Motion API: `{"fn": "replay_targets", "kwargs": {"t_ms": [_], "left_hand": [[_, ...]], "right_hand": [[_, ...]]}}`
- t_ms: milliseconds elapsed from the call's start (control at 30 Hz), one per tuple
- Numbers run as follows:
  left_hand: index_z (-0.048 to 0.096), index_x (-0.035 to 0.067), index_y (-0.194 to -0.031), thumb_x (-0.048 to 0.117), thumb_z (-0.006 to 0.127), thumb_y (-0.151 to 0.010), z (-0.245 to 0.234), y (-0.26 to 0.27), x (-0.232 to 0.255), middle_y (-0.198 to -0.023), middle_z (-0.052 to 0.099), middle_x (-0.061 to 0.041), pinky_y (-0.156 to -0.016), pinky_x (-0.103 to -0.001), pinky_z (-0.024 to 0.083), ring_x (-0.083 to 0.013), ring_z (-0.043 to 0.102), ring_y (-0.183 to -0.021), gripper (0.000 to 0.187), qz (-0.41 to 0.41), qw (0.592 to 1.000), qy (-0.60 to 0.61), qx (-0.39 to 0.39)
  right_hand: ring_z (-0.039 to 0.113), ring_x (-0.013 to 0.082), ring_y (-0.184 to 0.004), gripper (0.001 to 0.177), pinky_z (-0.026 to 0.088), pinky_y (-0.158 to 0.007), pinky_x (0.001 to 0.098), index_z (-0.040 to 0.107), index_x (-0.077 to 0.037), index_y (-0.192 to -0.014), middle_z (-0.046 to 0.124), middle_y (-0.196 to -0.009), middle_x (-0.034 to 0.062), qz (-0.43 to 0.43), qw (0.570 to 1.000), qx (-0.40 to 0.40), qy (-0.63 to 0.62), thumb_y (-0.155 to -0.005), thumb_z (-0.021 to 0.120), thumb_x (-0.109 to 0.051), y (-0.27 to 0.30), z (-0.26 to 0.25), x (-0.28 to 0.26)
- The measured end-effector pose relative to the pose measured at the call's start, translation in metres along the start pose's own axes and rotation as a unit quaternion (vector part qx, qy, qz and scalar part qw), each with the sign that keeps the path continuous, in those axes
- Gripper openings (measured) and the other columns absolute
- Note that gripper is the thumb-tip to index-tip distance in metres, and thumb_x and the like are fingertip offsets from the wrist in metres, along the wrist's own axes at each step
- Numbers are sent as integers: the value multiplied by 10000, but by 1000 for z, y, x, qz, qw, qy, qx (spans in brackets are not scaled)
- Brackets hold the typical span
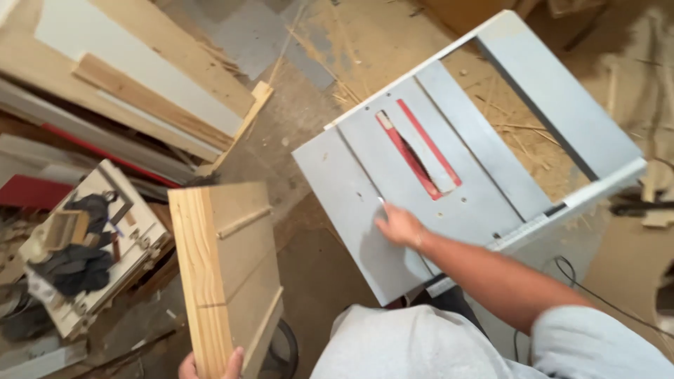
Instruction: Organizing wooden blocks into a crosscut sled on a table saw
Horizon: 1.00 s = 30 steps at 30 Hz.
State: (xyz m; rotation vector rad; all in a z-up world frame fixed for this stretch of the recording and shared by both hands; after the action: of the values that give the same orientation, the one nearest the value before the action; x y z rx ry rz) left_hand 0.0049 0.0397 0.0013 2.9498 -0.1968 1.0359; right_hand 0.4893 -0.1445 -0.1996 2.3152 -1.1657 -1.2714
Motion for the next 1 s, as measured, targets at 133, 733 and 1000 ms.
{"fn": "replay_targets", "kwargs": {"t_ms": [133,733,1000], "left_hand": [[699,90,-1333,415,1014,-444,22,-46,3,-1088,654,-217,-871,-439,556,-400,685,-968,998,58,996,-66,20],[695,109,-995,744,659,-779,158,-32,362,-716,583,-60,-562,-386,523,-269,630,-606,672,646,749,-99,110],[646,116,-1070,754,485,-880,234,20,394,-746,491,-14,-560,-335,520,-228,615,-631,685,699,696,-118,114]], "right_hand": [[574,386,-1344,637,468,-1120,525,459,-46,-1517,592,-1454,215,52,998,-37,26,-1014,517,-434,131,17,47],[617,367,-1242,668,463,-1084,488,618,-74,-1437,646,-1365,179,-171,862,467,99,-886,772,-420,197,-271,10],[532,317,-1372,1033,325,-1244,544,564,-177,-1467,606,-1408,84,-334,739,435,391,-595,763,-692,119,-323,9]]}}
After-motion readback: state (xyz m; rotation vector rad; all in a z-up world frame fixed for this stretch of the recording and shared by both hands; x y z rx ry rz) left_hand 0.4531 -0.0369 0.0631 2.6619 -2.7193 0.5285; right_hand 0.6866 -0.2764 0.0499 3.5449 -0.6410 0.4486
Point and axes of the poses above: each hand's wrist, its own y-axis away from the middle knuckle, its own z-axis out of the palm, x = y × z, the point moved 4 cm from there along -y, towards the middle knuckle
